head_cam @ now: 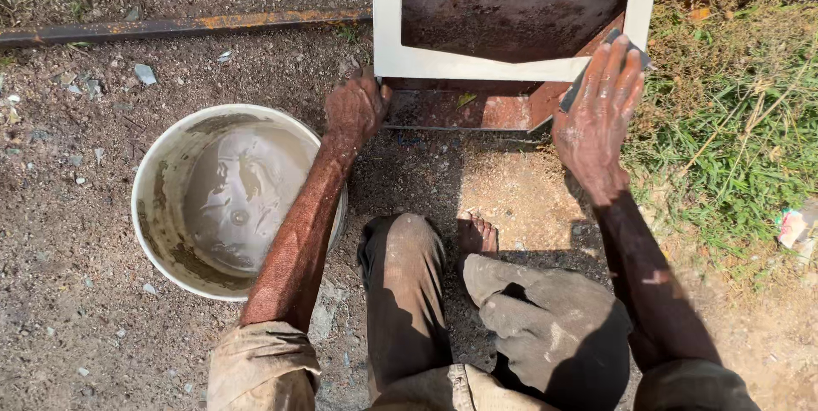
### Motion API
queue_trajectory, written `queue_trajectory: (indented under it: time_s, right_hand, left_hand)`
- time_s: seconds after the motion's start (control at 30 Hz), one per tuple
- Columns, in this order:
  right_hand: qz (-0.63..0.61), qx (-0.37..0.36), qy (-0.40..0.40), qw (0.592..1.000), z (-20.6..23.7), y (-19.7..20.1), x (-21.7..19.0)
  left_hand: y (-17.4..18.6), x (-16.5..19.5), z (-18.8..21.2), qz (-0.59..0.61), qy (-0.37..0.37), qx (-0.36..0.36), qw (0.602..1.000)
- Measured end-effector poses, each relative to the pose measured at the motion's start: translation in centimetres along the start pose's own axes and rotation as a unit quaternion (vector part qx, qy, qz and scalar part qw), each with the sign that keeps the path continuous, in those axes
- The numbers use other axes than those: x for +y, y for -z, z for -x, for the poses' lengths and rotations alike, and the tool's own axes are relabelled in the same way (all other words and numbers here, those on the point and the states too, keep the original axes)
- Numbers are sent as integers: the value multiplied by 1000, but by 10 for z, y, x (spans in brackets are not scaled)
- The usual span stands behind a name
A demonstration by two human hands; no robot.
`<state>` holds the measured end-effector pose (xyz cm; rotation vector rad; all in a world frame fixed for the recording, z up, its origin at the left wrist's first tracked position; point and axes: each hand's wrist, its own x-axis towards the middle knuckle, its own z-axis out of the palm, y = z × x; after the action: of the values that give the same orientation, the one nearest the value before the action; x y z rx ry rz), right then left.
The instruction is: The person kneels on the ground and sands a white rectangular frame using a sanding block. They repeatedly dip the sanding block into a bucket of water and continue sanding the frame's edges and corners.
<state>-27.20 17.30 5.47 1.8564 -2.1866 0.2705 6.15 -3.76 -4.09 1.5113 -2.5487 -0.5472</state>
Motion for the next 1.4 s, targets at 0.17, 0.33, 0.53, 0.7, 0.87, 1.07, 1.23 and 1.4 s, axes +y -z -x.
queue_trajectory:
  time_s: [0.17, 0.33, 0.53, 0.7, 0.87, 1.07, 1.23, 1.4]
  right_hand:
    - [6, -23, 170, 985, -1, -15, -61]
    - [40, -19, -20, 999, 0, -2, 1]
    - [-8, -59, 160, 985, -3, -25, -47]
    - [67, 1, 21, 997, -1, -3, -1]
    - [-12, 35, 163, 986, -14, -34, -68]
    - [60, -52, 18, 997, -3, -21, -7]
    - [92, 12, 49, 994, -9, -33, -21]
    - [-18, -27, 245, 969, -19, -32, -124]
  left_hand:
    - [3, -5, 5, -31, 2, -58, 998]
    - [-4, -3, -2, -19, -4, 6, 1000]
    - [1, -6, 1, -16, -9, 21, 1000]
    - [2, 0, -1, -14, 0, 18, 1000]
    - [3, 0, -8, -27, 2, 25, 999]
    - [9, 3, -6, 11, 25, -18, 999]
    - [9, 8, -6, -15, 25, -12, 1000]
    - [9, 5, -4, -27, 0, 38, 999]
